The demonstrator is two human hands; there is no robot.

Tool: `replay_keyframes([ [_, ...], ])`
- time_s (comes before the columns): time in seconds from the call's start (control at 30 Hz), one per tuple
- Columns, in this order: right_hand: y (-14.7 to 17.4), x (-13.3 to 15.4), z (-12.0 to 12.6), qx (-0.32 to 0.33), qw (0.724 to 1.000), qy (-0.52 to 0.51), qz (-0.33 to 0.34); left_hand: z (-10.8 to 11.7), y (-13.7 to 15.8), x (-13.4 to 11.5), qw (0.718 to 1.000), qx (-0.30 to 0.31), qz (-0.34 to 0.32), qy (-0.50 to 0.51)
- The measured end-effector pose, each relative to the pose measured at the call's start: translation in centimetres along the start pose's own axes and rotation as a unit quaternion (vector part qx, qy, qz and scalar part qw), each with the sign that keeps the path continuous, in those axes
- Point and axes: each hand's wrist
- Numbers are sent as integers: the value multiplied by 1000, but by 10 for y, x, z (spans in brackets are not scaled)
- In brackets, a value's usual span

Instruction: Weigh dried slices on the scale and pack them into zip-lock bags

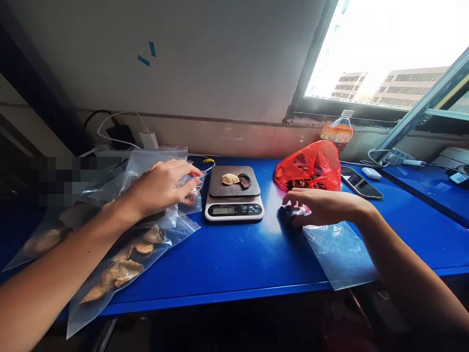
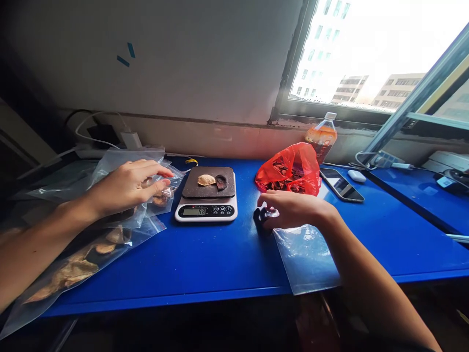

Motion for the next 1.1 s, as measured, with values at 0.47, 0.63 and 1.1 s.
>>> replay_keyframes([
  [0.47, -26, 16, -3, -63, 983, -173, 7, -4, 0, 3, 1000, 6, 8, -16],
  [0.63, -34, 40, -18, -140, 959, -245, 2, 0, 5, -7, 999, -29, -27, 12],
  [1.1, -46, 67, -46, -369, 910, -133, 132, 2, -19, -90, 987, 43, -96, 118],
])
Point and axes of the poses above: each hand's wrist, its own y-axis away from the middle knuckle, its own z-axis out of the back of the hand, x = y × z, and after that the axes turned 4 degrees about x, right-handed
